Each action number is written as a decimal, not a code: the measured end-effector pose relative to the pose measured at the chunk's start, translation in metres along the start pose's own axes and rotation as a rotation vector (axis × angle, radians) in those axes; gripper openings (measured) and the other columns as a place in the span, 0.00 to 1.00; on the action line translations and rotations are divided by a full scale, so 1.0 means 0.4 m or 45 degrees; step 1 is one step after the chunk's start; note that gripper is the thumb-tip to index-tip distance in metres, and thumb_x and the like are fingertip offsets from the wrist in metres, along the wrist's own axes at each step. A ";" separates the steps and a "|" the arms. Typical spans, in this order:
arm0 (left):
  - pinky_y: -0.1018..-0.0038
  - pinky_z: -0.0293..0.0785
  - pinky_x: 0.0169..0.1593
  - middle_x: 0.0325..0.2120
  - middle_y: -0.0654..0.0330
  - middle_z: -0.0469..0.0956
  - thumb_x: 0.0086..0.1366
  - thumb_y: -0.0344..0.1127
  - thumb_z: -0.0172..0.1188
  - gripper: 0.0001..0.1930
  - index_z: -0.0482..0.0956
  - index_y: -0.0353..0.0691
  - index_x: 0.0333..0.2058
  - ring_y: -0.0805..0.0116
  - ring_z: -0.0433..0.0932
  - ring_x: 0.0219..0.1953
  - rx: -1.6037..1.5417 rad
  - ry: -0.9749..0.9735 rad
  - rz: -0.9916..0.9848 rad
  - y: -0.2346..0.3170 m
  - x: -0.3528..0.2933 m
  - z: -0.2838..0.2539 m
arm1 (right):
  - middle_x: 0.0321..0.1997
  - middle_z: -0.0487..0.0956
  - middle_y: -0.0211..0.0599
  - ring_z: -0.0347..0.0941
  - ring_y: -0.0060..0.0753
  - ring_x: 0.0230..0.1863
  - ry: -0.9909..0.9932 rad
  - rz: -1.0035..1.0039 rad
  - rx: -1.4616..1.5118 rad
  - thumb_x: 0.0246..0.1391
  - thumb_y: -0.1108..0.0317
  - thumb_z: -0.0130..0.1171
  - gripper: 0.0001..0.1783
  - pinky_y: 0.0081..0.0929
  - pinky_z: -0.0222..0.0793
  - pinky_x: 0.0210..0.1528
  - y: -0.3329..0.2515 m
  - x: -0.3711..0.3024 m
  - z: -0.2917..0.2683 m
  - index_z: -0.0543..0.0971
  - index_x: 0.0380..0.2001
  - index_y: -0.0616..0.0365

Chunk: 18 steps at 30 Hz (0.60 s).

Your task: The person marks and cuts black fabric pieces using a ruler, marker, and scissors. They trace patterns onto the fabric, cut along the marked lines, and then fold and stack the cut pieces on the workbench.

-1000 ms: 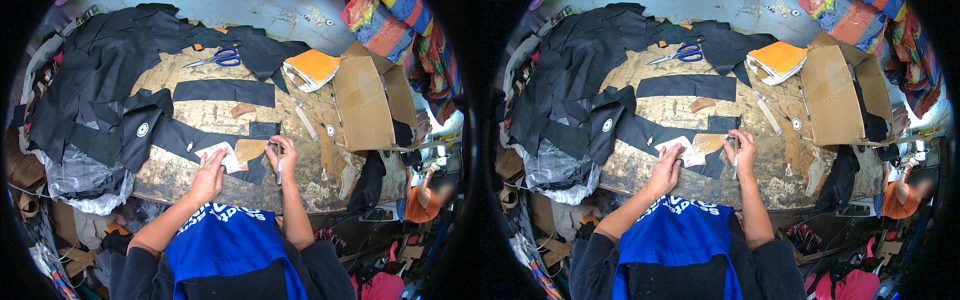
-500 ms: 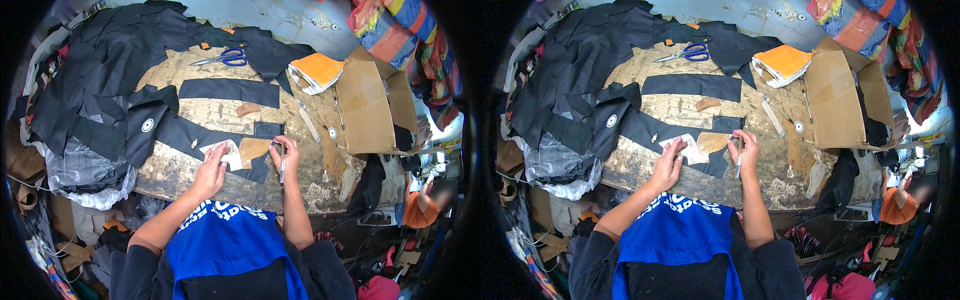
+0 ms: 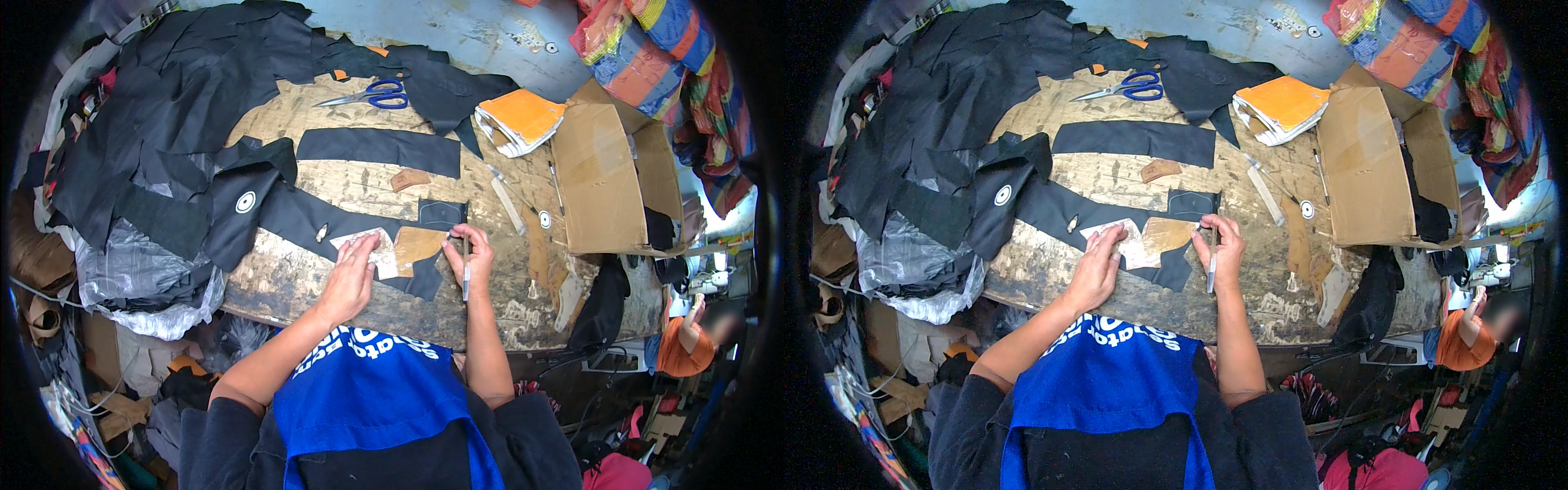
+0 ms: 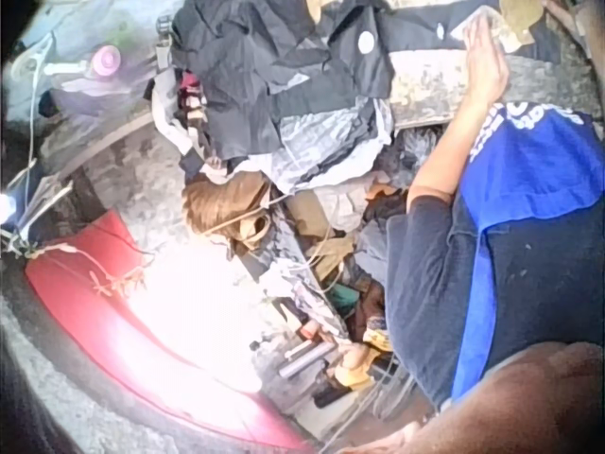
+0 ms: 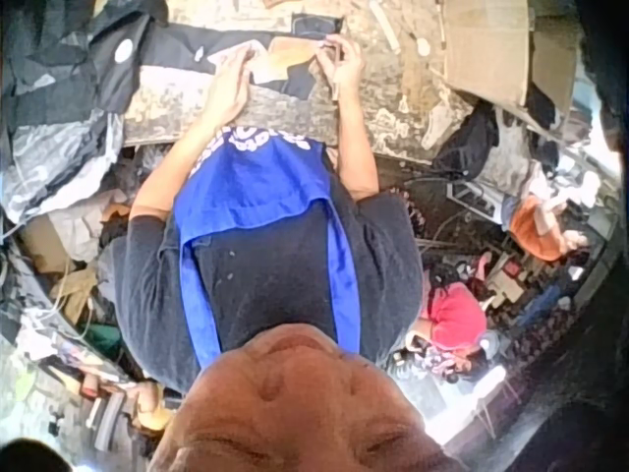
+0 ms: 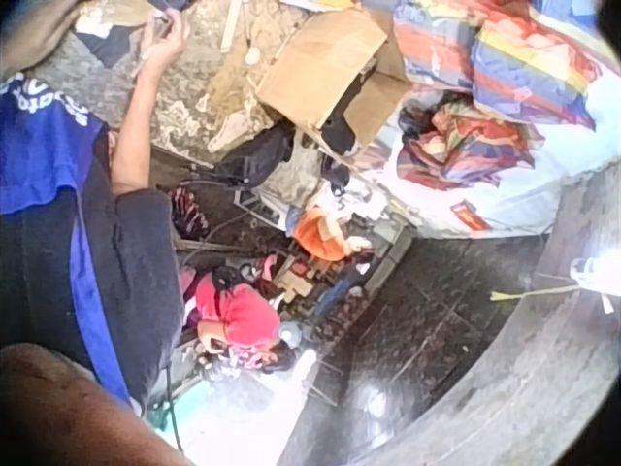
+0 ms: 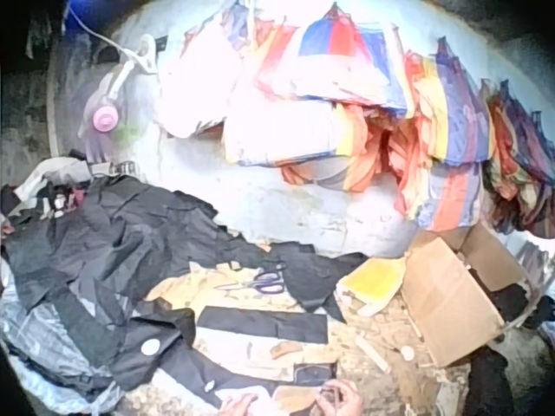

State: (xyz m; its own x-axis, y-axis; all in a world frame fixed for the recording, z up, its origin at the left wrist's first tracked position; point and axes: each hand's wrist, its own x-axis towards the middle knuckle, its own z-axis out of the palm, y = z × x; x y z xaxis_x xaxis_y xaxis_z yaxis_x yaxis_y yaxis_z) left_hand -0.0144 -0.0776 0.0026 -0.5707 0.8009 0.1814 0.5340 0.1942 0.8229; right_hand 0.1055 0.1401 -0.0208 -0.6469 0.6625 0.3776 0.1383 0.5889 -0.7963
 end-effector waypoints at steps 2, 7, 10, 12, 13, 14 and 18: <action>0.54 0.50 0.63 0.52 0.45 0.67 0.60 0.25 0.46 0.23 0.60 0.33 0.56 0.48 0.62 0.58 0.033 0.004 0.002 0.002 0.001 0.002 | 0.37 0.77 0.39 0.76 0.32 0.38 -0.002 0.008 -0.004 0.36 0.76 0.68 0.18 0.26 0.70 0.44 -0.002 0.000 0.000 0.77 0.35 0.62; 0.53 0.49 0.63 0.52 0.47 0.66 0.60 0.34 0.56 0.18 0.73 0.41 0.49 0.48 0.59 0.60 0.392 -0.114 0.133 0.007 -0.004 0.009 | 0.34 0.77 0.41 0.76 0.33 0.36 0.021 -0.019 0.010 0.42 0.77 0.64 0.14 0.25 0.70 0.41 -0.026 0.012 -0.001 0.78 0.36 0.62; 0.52 0.51 0.61 0.52 0.49 0.66 0.56 0.40 0.61 0.15 0.79 0.43 0.42 0.47 0.59 0.60 0.374 -0.059 0.146 0.009 -0.005 0.013 | 0.34 0.77 0.42 0.76 0.33 0.35 0.196 -0.088 -0.015 0.49 0.75 0.60 0.10 0.24 0.70 0.40 -0.042 0.021 0.010 0.79 0.37 0.63; 0.51 0.51 0.61 0.52 0.49 0.65 0.56 0.41 0.62 0.17 0.77 0.43 0.44 0.47 0.59 0.59 0.389 -0.063 0.144 0.010 -0.004 0.014 | 0.33 0.78 0.40 0.74 0.28 0.34 0.138 0.001 0.147 0.54 0.72 0.58 0.08 0.22 0.69 0.38 -0.048 0.019 0.023 0.79 0.35 0.65; 0.50 0.51 0.61 0.52 0.49 0.65 0.55 0.41 0.62 0.17 0.77 0.43 0.44 0.47 0.59 0.59 0.389 -0.067 0.134 0.011 -0.004 0.015 | 0.32 0.78 0.38 0.73 0.26 0.33 0.099 0.118 0.272 0.54 0.71 0.58 0.08 0.21 0.68 0.38 -0.049 0.018 0.035 0.79 0.35 0.65; 0.50 0.51 0.61 0.52 0.48 0.65 0.55 0.41 0.62 0.17 0.77 0.43 0.44 0.48 0.59 0.59 0.391 -0.076 0.116 0.011 -0.004 0.015 | 0.32 0.78 0.37 0.73 0.24 0.33 0.043 0.254 0.398 0.54 0.70 0.58 0.08 0.21 0.68 0.37 -0.048 0.016 0.044 0.79 0.34 0.65; 0.51 0.48 0.63 0.53 0.48 0.64 0.57 0.42 0.61 0.17 0.77 0.43 0.44 0.49 0.57 0.61 0.396 -0.101 0.108 0.014 -0.005 0.013 | 0.26 0.77 0.29 0.72 0.17 0.30 -0.002 0.252 0.294 0.57 0.67 0.57 0.10 0.16 0.67 0.34 -0.040 0.009 0.066 0.77 0.31 0.64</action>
State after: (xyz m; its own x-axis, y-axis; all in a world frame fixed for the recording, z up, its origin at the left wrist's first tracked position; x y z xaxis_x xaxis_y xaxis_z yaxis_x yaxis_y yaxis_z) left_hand -0.0072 -0.0750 0.0041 -0.4722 0.8608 0.1899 0.7494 0.2785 0.6007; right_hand 0.0810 0.1209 -0.0192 -0.6259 0.7528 0.2037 0.0876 0.3274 -0.9408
